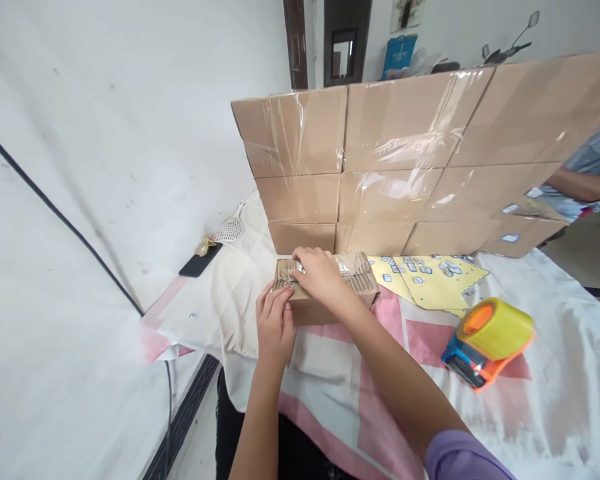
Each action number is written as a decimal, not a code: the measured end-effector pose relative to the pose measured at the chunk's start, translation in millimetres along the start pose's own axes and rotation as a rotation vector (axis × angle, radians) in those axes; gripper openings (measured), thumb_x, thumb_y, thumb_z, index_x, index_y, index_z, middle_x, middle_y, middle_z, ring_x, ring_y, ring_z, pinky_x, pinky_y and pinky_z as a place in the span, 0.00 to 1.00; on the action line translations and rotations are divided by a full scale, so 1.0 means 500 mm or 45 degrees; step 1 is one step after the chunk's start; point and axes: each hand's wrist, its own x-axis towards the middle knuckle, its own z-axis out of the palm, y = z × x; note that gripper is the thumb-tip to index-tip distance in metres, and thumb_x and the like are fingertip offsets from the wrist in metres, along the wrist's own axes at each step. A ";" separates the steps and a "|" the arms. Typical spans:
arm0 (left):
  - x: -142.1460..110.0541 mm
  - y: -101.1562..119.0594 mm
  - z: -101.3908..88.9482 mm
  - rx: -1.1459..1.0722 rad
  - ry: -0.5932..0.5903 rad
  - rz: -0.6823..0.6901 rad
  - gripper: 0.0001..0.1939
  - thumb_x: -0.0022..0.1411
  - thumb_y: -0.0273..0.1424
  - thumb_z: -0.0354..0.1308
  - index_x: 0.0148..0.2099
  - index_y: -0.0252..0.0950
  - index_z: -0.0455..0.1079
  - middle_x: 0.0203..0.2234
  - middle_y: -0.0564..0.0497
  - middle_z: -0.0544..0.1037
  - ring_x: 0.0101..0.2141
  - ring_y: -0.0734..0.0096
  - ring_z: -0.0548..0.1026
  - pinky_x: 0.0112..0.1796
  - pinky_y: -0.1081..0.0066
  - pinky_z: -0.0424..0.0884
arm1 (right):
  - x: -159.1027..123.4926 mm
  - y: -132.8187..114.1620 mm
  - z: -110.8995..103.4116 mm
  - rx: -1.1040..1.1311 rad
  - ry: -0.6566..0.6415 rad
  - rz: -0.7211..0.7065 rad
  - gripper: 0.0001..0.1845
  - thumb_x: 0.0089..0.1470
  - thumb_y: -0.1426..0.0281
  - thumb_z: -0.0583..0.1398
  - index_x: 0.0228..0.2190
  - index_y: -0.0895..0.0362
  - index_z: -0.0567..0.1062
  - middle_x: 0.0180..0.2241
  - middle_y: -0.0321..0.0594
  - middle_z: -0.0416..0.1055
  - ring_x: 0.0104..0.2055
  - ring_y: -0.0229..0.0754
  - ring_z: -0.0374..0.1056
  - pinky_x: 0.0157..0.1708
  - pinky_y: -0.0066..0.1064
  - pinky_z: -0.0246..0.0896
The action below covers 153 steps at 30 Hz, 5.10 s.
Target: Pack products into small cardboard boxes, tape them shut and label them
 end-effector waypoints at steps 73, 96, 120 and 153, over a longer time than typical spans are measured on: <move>-0.048 -0.154 -0.039 -0.158 0.240 -0.647 0.22 0.65 0.43 0.53 0.55 0.36 0.65 0.55 0.40 0.72 0.59 0.49 0.69 0.61 0.48 0.64 | -0.095 0.351 -0.033 -0.344 -0.433 0.959 0.18 0.65 0.64 0.63 0.53 0.59 0.74 0.52 0.47 0.74 0.51 0.48 0.73 0.50 0.45 0.73; -0.001 -0.149 0.005 -0.312 0.168 -0.421 0.19 0.66 0.39 0.56 0.55 0.35 0.69 0.53 0.41 0.74 0.63 0.49 0.67 0.64 0.50 0.62 | -0.248 0.256 -0.042 0.512 0.674 0.391 0.09 0.57 0.78 0.57 0.33 0.54 0.76 0.34 0.38 0.74 0.32 0.40 0.68 0.34 0.30 0.63; 0.020 -0.041 0.051 -0.298 0.193 -0.126 0.12 0.58 0.33 0.59 0.43 0.37 0.77 0.45 0.45 0.77 0.53 0.51 0.73 0.59 0.47 0.64 | -0.367 0.169 0.080 1.041 0.898 0.557 0.10 0.56 0.78 0.58 0.33 0.52 0.77 0.37 0.37 0.79 0.37 0.40 0.76 0.34 0.29 0.70; 0.033 0.001 0.102 -0.218 0.381 -0.283 0.10 0.49 0.37 0.48 0.35 0.41 0.62 0.42 0.48 0.65 0.50 0.55 0.69 0.60 0.51 0.63 | -0.371 0.144 0.088 1.173 0.924 0.387 0.21 0.58 0.82 0.54 0.42 0.51 0.81 0.45 0.43 0.80 0.49 0.44 0.78 0.44 0.34 0.78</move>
